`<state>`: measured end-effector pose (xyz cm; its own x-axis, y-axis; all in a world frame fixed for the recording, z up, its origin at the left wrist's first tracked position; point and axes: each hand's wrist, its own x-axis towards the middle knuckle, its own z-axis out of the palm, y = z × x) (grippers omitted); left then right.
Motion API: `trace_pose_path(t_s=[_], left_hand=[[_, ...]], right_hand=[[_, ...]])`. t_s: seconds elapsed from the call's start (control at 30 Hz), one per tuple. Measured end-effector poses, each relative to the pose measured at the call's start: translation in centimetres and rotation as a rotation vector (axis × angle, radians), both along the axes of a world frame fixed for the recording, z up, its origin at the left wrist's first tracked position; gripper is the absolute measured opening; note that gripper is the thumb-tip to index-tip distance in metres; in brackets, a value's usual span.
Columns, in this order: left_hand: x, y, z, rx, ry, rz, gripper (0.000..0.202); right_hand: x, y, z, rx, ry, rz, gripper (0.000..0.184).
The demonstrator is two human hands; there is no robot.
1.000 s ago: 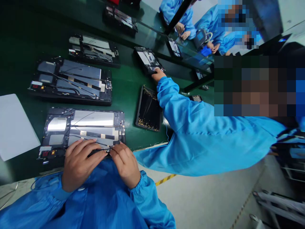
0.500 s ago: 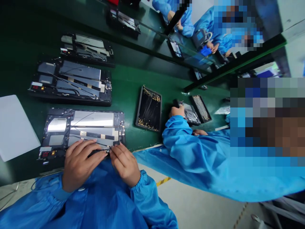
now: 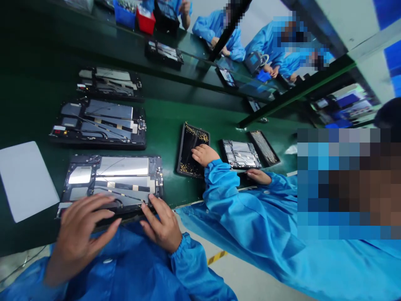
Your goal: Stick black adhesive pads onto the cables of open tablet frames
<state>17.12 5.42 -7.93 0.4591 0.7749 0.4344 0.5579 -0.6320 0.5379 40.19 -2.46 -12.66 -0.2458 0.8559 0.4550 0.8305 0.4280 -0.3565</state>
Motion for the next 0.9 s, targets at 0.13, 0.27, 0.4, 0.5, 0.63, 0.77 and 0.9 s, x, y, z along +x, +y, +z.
trace_pose_path(t_s=[0.13,0.27,0.4,0.5,0.63,0.77,0.9], left_hand=[[-3.6,0.9,-1.0,-0.222,0.007,0.403,0.053],[-5.0,1.5,-3.3,-0.398,-0.054,0.443,0.059],[-4.7,0.3,-4.7,-0.353,-0.124,0.489,0.055],[-4.9,0.2,-3.7,-0.340,-0.147,0.487,0.054],[-5.8,5.4,0.1,-0.325,-0.201,0.467,0.056],[-6.1,14.7,2.4,-0.340,-0.210,0.472,0.058],[-6.2,20.2,1.4,-0.393,-0.206,0.484,0.058]], right_hand=[[0.0,0.2,-0.1,-0.084,0.185,-0.123,0.050],[-0.6,1.2,-2.2,-0.240,0.471,-0.361,0.058],[-1.5,0.9,-3.5,-0.208,0.617,-0.418,0.054],[-1.4,1.0,-1.7,-0.218,0.659,-0.453,0.054],[-0.7,6.9,1.8,-0.253,0.680,-0.337,0.060],[-1.2,17.3,1.5,-0.218,0.666,-0.228,0.072],[-2.4,22.9,-1.1,-0.193,0.646,-0.231,0.081]])
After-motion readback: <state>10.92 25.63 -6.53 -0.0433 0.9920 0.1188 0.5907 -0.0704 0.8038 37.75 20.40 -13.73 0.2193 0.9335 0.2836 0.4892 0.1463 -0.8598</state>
